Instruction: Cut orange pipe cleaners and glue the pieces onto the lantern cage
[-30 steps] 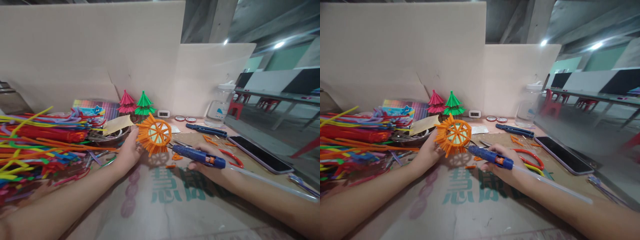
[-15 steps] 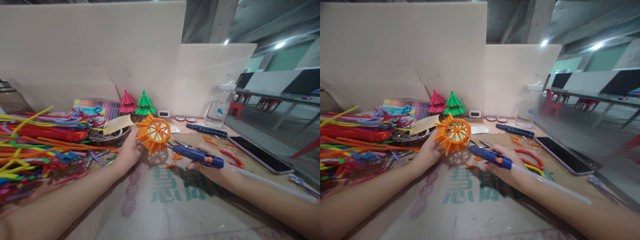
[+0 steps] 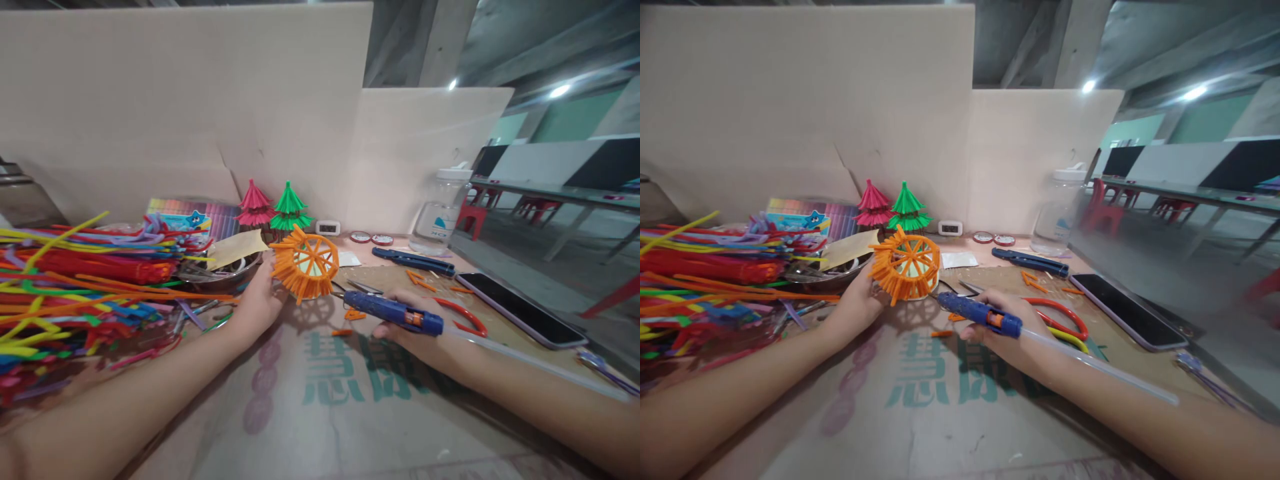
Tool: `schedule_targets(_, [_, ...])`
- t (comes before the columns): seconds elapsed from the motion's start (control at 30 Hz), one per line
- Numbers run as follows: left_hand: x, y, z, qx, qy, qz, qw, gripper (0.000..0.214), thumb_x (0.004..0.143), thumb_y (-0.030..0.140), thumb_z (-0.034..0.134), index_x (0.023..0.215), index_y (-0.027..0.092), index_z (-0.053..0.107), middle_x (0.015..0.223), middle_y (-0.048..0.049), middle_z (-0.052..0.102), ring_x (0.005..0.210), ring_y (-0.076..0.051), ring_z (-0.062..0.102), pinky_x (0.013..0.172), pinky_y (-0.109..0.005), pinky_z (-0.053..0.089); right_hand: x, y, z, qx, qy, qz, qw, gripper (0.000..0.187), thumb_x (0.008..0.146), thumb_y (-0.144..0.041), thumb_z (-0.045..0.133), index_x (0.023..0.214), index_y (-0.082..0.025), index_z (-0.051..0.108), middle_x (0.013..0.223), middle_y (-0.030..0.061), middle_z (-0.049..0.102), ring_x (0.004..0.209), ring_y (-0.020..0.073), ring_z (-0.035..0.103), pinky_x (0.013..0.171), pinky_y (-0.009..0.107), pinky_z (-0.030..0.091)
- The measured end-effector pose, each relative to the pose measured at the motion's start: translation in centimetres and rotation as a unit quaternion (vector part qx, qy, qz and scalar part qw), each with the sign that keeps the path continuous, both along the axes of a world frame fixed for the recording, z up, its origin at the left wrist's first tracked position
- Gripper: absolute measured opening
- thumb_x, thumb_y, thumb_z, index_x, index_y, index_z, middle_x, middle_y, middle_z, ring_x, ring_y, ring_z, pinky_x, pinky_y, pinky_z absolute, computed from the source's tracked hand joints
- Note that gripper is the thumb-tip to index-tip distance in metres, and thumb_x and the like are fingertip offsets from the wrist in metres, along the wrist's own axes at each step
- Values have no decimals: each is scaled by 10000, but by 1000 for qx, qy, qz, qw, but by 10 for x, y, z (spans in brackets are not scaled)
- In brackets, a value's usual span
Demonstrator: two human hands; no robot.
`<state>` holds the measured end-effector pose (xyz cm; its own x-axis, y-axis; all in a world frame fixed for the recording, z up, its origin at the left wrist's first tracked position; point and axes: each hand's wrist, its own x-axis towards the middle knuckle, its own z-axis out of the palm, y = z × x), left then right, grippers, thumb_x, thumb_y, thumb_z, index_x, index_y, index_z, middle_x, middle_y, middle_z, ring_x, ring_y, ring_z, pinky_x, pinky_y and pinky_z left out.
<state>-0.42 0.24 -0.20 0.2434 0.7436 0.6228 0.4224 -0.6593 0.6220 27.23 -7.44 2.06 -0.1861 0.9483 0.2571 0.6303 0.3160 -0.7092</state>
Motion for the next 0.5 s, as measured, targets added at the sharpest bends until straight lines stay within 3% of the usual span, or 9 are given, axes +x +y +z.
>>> schedule_targets(0.23, [-2, 8, -10, -56, -39, -5, 998, 450, 806, 178, 559, 1254, 169, 521, 1292, -119, 597, 1214, -281, 571, 1065, -497, 446, 0, 1, -1, 18, 19, 28, 999, 204, 718, -407, 697, 788, -222, 645, 674, 9, 684, 607, 192, 613, 536, 290, 464])
schedule_targets(0.37, [0, 7, -7, -73, -47, -14, 996, 481, 790, 167, 560, 1269, 169, 521, 1218, -110, 647, 1180, -281, 598, 1037, -497, 477, 0, -1, 5, 58, 0, 44, 997, 232, 733, -447, 676, 780, -221, 656, 736, 24, 697, 698, 212, 643, 632, 311, 489])
schedule_targets(0.5, [0, 5, -4, -75, -43, -21, 996, 506, 783, 153, 548, 1288, 164, 510, 1232, -114, 642, 1196, -283, 588, 1046, -499, 470, 2, -3, 7, 81, 5, 35, 996, 274, 714, -480, 670, 792, -217, 650, 740, 31, 688, 686, 214, 642, 624, 312, 497])
